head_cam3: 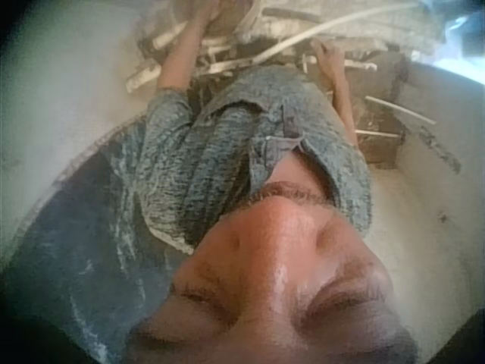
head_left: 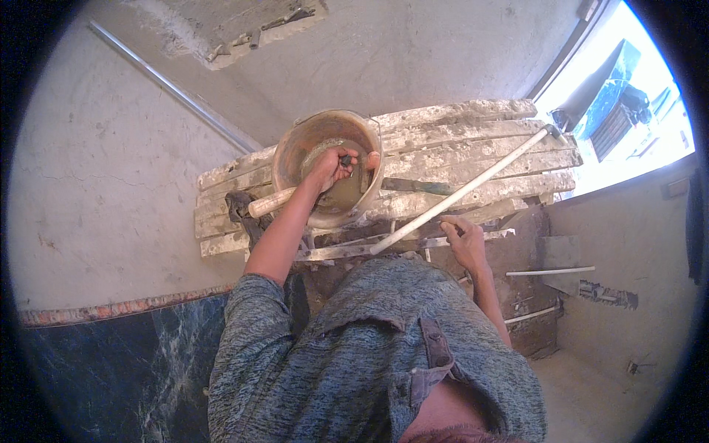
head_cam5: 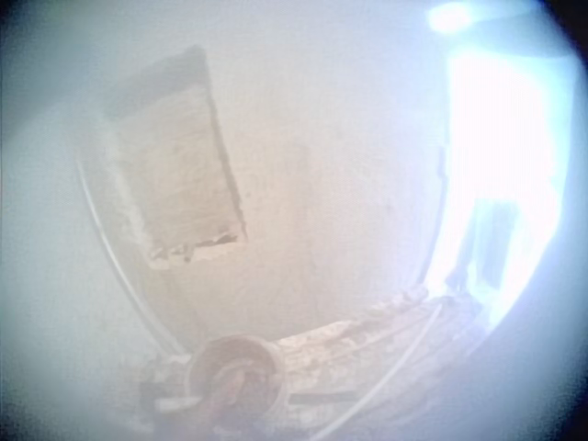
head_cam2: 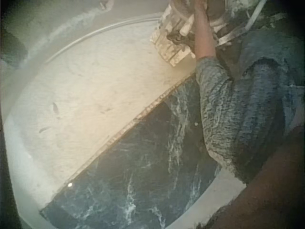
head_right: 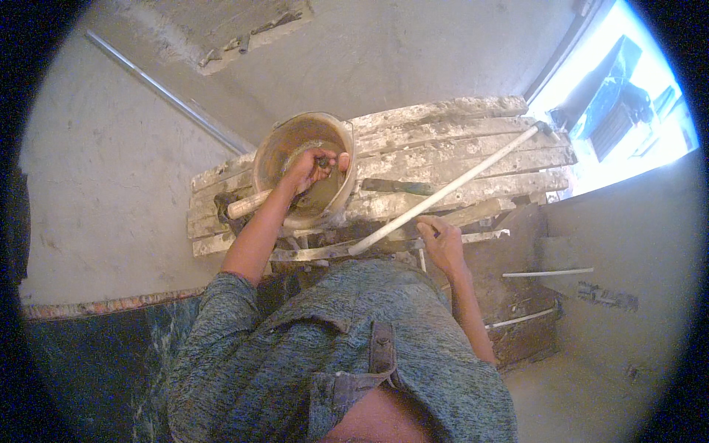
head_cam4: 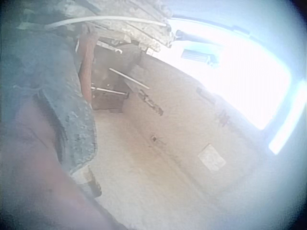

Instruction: The person works on wall-mounted piping and prepares adhesive materials in a bucket at a construction site.

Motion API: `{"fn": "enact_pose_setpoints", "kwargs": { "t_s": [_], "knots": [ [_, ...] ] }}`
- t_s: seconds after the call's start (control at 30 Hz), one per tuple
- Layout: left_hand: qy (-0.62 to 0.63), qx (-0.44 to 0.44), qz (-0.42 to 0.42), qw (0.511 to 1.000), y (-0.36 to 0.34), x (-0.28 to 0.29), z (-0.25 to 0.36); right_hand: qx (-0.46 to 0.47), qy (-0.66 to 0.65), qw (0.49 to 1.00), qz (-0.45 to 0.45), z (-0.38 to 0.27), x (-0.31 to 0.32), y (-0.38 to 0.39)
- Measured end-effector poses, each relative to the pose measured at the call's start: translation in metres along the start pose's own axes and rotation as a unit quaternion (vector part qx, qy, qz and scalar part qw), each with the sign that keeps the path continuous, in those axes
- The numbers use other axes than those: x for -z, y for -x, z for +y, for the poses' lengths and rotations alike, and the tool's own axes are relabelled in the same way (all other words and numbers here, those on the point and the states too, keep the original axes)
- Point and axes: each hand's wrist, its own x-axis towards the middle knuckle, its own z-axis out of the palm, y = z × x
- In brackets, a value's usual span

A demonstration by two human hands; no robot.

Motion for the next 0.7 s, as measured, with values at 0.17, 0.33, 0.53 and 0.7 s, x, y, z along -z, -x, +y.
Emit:
{"fn": "enact_pose_setpoints", "kwargs": {
  "t_s": [0.17,0.33,0.53,0.7],
  "knots": [
    [-0.102,-0.011,0.040,0.994,-0.005,0.005,-0.007,-0.010,0.003,1.000,-0.005,-0.001,-0.004,0.001],
    [-0.378,-0.094,0.146,0.909,0.003,-0.008,-0.012,-0.022,-0.008,1.000,-0.004,0.004,-0.007,0.002],
    [-0.527,-0.158,0.199,0.811,-0.008,-0.004,-0.024,0.009,-0.021,1.000,0.015,0.011,-0.014,0.003],
    [-0.499,-0.163,0.182,0.832,-0.006,-0.008,-0.020,-0.007,-0.017,1.000,0.021,0.008,-0.011,0.006]
  ]
}}
